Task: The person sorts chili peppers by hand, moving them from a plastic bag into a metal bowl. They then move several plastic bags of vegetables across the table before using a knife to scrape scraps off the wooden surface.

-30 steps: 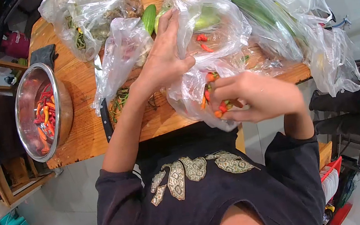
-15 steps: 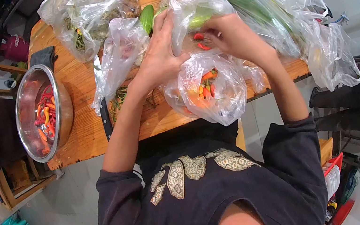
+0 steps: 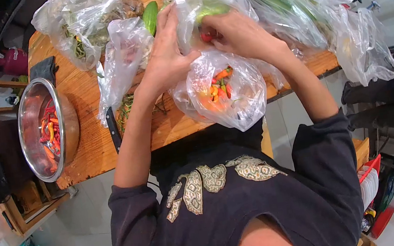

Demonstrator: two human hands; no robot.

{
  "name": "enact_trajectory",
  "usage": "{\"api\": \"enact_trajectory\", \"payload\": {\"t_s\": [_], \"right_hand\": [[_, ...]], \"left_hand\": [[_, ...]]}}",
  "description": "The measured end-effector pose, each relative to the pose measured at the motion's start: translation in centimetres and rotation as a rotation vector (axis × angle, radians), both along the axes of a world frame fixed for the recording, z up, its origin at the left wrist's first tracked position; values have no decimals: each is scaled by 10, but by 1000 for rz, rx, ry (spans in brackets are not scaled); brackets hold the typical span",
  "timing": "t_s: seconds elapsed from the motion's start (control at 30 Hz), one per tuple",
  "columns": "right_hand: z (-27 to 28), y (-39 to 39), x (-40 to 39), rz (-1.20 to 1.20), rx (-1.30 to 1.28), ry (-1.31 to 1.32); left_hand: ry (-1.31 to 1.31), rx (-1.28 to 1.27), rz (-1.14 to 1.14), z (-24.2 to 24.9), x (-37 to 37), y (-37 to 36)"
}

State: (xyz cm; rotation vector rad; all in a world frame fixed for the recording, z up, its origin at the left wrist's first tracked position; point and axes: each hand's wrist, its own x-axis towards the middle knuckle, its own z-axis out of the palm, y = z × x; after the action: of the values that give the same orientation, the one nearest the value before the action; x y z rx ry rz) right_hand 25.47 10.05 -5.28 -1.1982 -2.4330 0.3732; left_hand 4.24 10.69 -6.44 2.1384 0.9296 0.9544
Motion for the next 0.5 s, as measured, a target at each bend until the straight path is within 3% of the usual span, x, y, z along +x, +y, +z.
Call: {"api": "enact_trajectory", "payload": {"t_s": [0.13,0.23,0.33,0.43,0.5], "right_hand": [[-5,5,-2,-43,98,-84],[14,-5,2,-9,122,206],[59,-38,2,-52,94,461],[75,-85,-3,7,-40,391],[55,-107,-19,66,-37,203]], "left_hand": [[-85,-90,-25,-9,-1,5],[-59,11,-10,-2,-3,2],[-207,-47,-18,4,-3,8],[-402,-238,43,15,2,6],[-486,-398,4,38,4,9]]}}
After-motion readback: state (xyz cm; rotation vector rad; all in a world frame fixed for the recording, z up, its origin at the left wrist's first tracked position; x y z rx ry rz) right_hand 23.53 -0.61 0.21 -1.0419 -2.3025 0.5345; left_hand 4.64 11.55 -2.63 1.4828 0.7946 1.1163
